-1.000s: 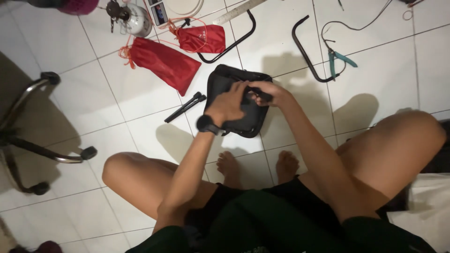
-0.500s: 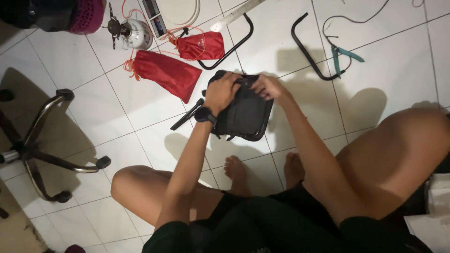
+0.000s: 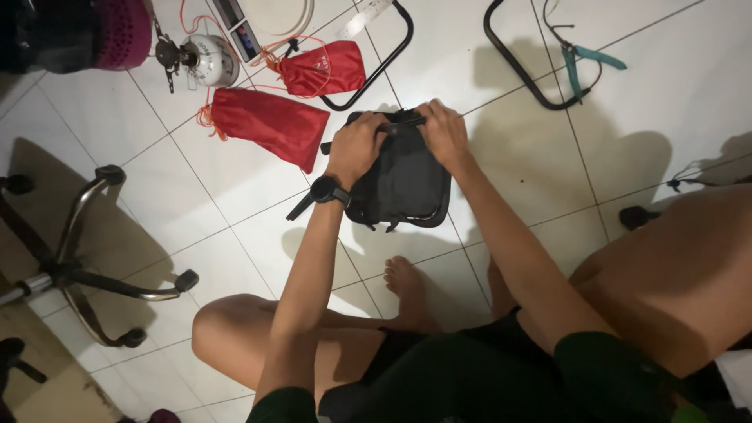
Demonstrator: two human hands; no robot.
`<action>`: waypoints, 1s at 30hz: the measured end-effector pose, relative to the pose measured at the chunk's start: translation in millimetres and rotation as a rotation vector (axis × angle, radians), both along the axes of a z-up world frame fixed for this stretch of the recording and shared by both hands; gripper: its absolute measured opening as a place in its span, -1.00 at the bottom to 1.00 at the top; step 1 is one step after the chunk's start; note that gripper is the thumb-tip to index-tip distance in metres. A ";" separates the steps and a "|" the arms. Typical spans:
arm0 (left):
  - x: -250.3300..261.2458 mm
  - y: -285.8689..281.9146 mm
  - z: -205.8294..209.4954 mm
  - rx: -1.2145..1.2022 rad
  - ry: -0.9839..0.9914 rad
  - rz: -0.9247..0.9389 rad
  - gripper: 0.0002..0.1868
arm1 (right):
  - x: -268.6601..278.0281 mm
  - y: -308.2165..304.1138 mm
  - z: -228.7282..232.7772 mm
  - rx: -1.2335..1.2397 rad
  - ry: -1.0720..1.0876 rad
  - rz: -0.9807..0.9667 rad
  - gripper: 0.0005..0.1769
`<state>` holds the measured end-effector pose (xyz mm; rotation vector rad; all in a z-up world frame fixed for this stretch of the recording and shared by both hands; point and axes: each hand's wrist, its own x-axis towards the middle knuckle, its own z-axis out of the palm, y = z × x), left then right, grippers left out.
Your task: The person assembles a small black camping stool by inserting metal legs into the bag's base and securing them with plastic caps. They handle the bag, legs, and caps, then place the assembled stool on the floor.
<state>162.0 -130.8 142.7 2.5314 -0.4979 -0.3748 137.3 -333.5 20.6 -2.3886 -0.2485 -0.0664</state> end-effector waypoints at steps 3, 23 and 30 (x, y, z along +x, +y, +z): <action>0.1 1.7 -0.4 0.017 -0.005 0.003 -0.88 | 5.4 -8.2 1.1 0.024 0.042 0.034 -0.68; 3.2 -11.6 -28.4 0.197 -0.035 0.003 -0.82 | 14.9 -45.5 34.5 0.434 0.309 0.141 -0.77; 14.3 -20.7 -35.9 0.315 -0.029 -0.011 -0.78 | 12.7 -38.1 28.6 0.392 0.314 0.146 -0.63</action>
